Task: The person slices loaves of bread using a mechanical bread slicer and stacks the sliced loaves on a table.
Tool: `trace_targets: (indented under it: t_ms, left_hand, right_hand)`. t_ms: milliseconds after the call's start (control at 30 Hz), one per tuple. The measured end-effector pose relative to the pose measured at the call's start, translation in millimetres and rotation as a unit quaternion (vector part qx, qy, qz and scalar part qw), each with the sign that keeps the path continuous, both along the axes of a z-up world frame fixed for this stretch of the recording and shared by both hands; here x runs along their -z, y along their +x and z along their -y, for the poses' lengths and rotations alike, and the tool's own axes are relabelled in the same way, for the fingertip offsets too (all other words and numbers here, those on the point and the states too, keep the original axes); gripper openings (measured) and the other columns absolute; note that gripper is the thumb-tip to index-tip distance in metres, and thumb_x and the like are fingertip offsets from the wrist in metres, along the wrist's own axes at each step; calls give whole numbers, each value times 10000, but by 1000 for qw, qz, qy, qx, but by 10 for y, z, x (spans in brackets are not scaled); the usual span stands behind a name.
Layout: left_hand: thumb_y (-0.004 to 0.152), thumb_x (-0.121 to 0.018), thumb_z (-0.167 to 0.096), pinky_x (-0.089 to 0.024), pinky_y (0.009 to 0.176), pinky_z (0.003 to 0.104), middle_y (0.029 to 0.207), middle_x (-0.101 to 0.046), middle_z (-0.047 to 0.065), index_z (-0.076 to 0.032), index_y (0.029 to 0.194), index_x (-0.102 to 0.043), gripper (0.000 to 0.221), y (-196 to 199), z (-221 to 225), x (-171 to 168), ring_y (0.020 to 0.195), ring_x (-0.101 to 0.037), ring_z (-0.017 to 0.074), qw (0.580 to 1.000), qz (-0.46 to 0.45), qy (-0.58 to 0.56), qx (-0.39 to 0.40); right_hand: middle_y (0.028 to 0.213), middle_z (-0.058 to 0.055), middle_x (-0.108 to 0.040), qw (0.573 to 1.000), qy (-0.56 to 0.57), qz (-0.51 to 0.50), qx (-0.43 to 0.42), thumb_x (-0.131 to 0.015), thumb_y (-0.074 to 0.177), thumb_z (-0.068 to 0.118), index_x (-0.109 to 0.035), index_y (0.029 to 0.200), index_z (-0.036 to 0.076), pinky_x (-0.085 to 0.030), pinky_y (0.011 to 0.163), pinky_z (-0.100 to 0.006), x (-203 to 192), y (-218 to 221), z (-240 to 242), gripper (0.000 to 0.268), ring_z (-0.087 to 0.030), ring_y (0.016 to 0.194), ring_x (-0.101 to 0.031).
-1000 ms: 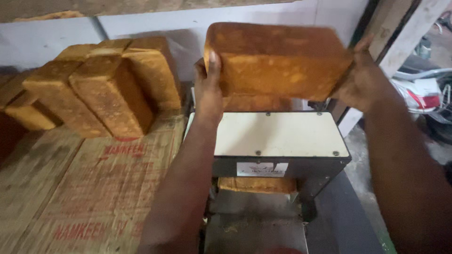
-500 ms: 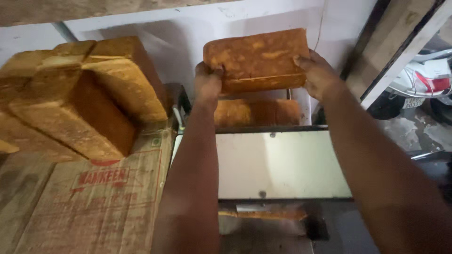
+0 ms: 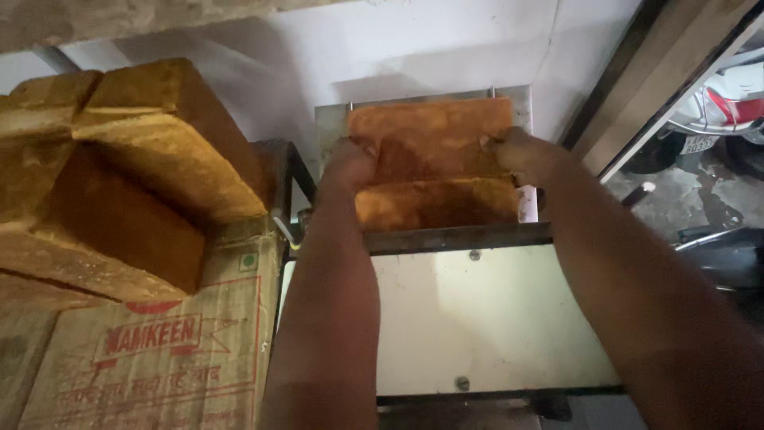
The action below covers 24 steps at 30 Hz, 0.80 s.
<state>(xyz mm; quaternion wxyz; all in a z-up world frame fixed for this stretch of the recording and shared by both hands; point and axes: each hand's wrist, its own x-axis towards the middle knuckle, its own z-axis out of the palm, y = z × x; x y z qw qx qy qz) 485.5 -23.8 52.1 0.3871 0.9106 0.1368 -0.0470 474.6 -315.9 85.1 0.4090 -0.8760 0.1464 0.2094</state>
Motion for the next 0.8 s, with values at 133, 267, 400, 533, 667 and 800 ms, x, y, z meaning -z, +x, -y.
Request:
trace_targets:
  t_ms: [133, 267, 400, 533, 667, 800]
  left_hand:
    - [1076, -455, -517, -399, 1130, 488, 1470, -499, 264, 29, 1374, -558, 631, -3, -4, 22, 1354, -500, 410, 987, -7, 142, 78]
    - [1057, -427, -425, -427, 1145, 490, 1509, -529, 193, -55, 1412, -592, 538, -128, -5, -66, 1374, -537, 367, 985, -74, 137, 81]
    - [1092, -363, -355, -399, 1174, 511, 1579, -443, 184, -61, 1515, -463, 525, -230, 30, -185, 1391, -524, 359, 985, -105, 115, 77]
    - [1106, -356, -472, -304, 1232, 532, 1602, -423, 195, -39, 1544, -428, 621, -347, 71, -287, 1466, -445, 352, 993, -112, 33, 25]
    - [949, -682, -515, -374, 1199, 490, 1621, -349, 232, -44, 1649, -180, 982, -362, 74, -417, 1462, -414, 394, 998, -7, -51, -28]
    - [899, -593, -595, -365, 1160, 528, 1553, -418, 197, -102, 1549, -337, 855, -349, 73, -499, 1434, -418, 389, 991, 20, -117, -57]
  right_hand:
    - [1603, -201, -396, 999, -13, -34, -23, -509, 1023, 478, -335, 1581, 138, -494, 1093, -569, -143, -133, -61, 676, -391, 1406, -490]
    - [1652, -246, -299, 998, -33, -60, -16, -491, 1049, 457, -283, 1621, 146, -498, 1099, -618, -258, -238, -140, 684, -470, 1458, -422]
    - [1674, -198, -302, 995, -40, -58, -63, -454, 1036, 498, -311, 1621, 156, -473, 1113, -611, -254, -266, -107, 693, -442, 1484, -390]
    - [1654, -241, -315, 996, -41, -76, -30, -468, 1035, 478, -249, 1634, 161, -475, 1120, -589, -157, -187, -73, 713, -465, 1478, -433]
    - [1642, -193, -398, 1000, 19, 2, -8, -405, 1047, 528, -329, 1611, 140, -508, 1084, -559, -26, 36, 60, 689, -414, 1462, -463]
    - [1602, -183, -390, 984, 157, 49, 66, -421, 1055, 560, -360, 1570, 125, -371, 1124, -558, 143, 200, 68, 677, -352, 1448, -395]
